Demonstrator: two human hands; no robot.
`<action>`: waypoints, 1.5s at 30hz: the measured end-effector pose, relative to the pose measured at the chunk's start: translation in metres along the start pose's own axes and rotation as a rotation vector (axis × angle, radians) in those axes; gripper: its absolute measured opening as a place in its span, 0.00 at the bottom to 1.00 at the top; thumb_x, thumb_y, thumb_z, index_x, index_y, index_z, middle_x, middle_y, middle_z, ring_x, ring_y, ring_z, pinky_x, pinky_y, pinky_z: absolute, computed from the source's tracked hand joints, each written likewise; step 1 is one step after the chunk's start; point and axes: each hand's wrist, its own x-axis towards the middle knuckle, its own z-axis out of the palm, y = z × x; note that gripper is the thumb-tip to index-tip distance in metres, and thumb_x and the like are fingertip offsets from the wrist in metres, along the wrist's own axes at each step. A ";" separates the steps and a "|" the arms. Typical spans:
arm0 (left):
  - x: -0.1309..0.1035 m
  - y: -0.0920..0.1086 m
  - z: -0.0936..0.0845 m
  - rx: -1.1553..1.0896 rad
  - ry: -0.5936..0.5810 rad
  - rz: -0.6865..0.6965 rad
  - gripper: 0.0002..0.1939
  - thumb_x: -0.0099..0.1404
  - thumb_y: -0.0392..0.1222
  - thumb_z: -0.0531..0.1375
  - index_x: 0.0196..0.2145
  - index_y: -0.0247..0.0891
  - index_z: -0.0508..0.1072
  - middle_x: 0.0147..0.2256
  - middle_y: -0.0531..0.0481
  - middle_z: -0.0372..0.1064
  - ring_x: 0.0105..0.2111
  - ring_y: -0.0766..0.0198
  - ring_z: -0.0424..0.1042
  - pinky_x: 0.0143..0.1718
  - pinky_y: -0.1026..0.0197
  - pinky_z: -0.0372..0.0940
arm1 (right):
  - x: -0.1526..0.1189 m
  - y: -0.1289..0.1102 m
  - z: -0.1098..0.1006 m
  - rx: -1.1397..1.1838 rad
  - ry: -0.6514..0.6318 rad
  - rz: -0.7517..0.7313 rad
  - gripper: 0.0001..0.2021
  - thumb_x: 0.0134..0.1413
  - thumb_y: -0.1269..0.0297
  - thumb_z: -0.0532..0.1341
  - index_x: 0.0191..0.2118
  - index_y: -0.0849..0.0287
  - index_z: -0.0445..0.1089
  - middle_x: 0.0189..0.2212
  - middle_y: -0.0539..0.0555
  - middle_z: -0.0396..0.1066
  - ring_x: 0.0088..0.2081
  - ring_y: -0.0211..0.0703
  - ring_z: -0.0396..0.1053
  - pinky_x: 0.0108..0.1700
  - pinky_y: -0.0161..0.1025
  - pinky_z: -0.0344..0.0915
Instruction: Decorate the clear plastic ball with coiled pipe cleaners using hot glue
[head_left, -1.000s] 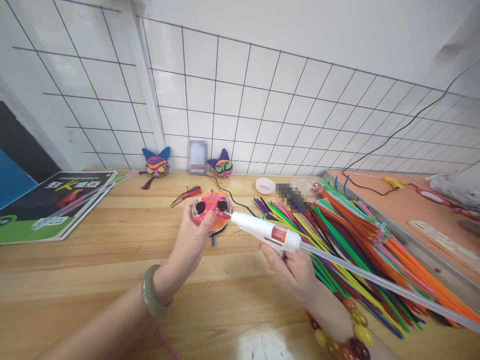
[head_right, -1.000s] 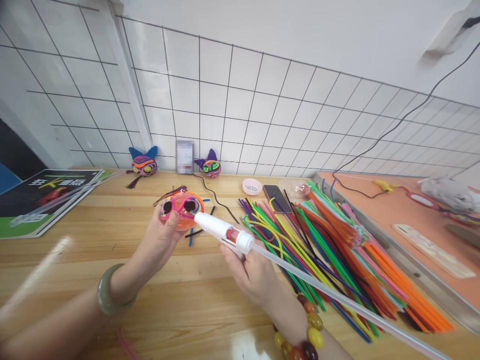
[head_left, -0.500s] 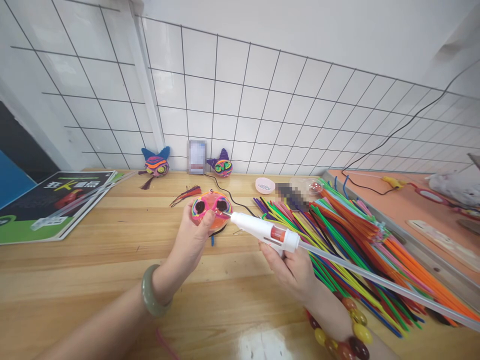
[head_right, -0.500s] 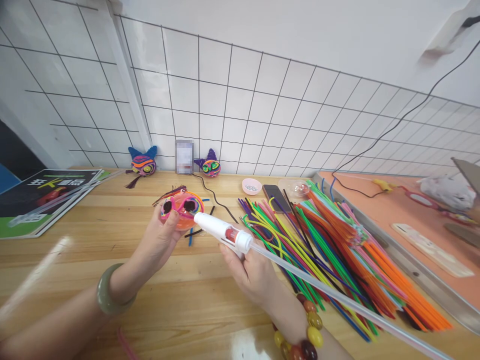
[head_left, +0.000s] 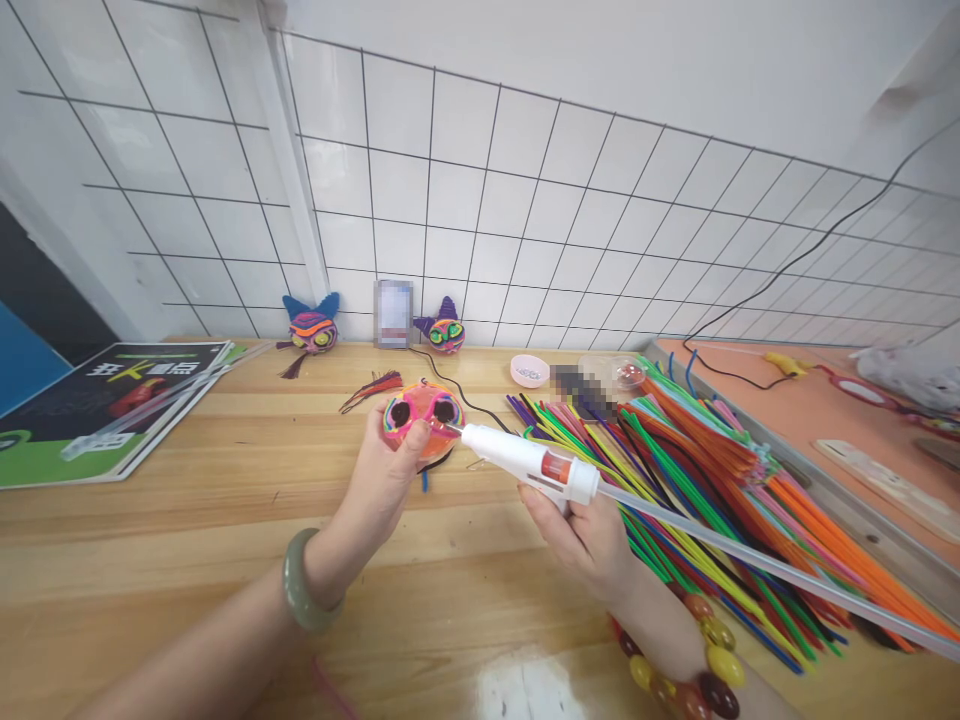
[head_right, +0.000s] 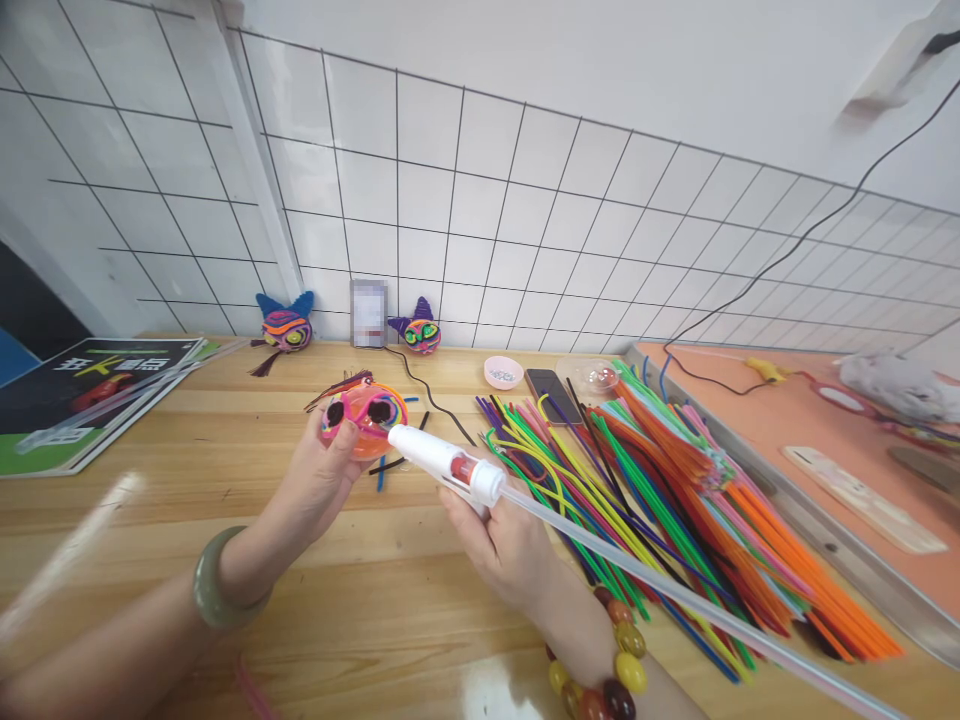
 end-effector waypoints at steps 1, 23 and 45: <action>0.000 0.000 0.000 -0.005 -0.002 -0.002 0.27 0.53 0.50 0.68 0.47 0.42 0.65 0.48 0.45 0.70 0.46 0.56 0.72 0.46 0.52 0.68 | 0.000 0.000 0.000 0.008 -0.003 -0.004 0.07 0.60 0.63 0.56 0.38 0.59 0.68 0.29 0.55 0.72 0.30 0.45 0.71 0.36 0.39 0.70; 0.000 0.002 0.002 -0.063 -0.018 -0.042 0.26 0.55 0.51 0.66 0.48 0.41 0.66 0.50 0.42 0.70 0.48 0.54 0.72 0.46 0.50 0.68 | -0.004 0.006 0.002 0.085 -0.049 0.011 0.12 0.62 0.63 0.55 0.50 0.60 0.64 0.34 0.57 0.74 0.31 0.45 0.72 0.34 0.39 0.70; -0.001 0.000 0.003 -0.050 -0.027 -0.035 0.25 0.55 0.51 0.66 0.47 0.40 0.66 0.49 0.42 0.70 0.47 0.53 0.71 0.45 0.51 0.69 | -0.006 0.006 0.002 0.052 -0.047 -0.034 0.15 0.62 0.65 0.56 0.53 0.60 0.63 0.42 0.60 0.73 0.42 0.49 0.73 0.43 0.41 0.70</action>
